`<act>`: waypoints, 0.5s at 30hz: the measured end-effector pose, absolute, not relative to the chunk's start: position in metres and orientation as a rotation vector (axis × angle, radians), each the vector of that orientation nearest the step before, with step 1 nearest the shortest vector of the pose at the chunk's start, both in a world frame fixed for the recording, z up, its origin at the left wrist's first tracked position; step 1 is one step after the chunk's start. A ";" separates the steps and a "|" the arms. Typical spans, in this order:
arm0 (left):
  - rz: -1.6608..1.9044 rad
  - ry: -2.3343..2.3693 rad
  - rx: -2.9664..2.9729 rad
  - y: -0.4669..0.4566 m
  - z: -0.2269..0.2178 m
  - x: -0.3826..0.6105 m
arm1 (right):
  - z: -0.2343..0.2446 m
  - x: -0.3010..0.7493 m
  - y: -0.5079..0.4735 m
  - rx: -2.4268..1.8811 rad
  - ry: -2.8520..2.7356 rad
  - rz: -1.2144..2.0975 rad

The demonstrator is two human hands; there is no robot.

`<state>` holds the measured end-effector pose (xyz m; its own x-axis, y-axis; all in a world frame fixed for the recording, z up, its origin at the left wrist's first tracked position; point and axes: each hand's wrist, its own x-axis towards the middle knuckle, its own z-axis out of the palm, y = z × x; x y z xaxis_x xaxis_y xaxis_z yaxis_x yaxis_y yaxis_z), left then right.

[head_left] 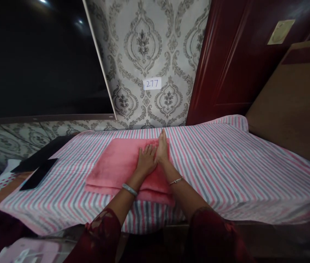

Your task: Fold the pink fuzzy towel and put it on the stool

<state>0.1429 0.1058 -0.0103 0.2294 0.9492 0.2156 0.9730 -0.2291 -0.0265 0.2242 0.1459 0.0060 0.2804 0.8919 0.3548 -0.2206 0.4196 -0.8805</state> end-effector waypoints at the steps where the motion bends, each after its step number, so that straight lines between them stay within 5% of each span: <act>1: -0.237 -1.849 -2.341 0.105 -0.011 0.143 | 0.003 0.224 0.151 -0.864 -0.984 0.880; 15: -0.028 -2.187 -2.113 0.102 0.015 0.046 | -0.043 0.230 0.167 -0.962 -1.050 0.822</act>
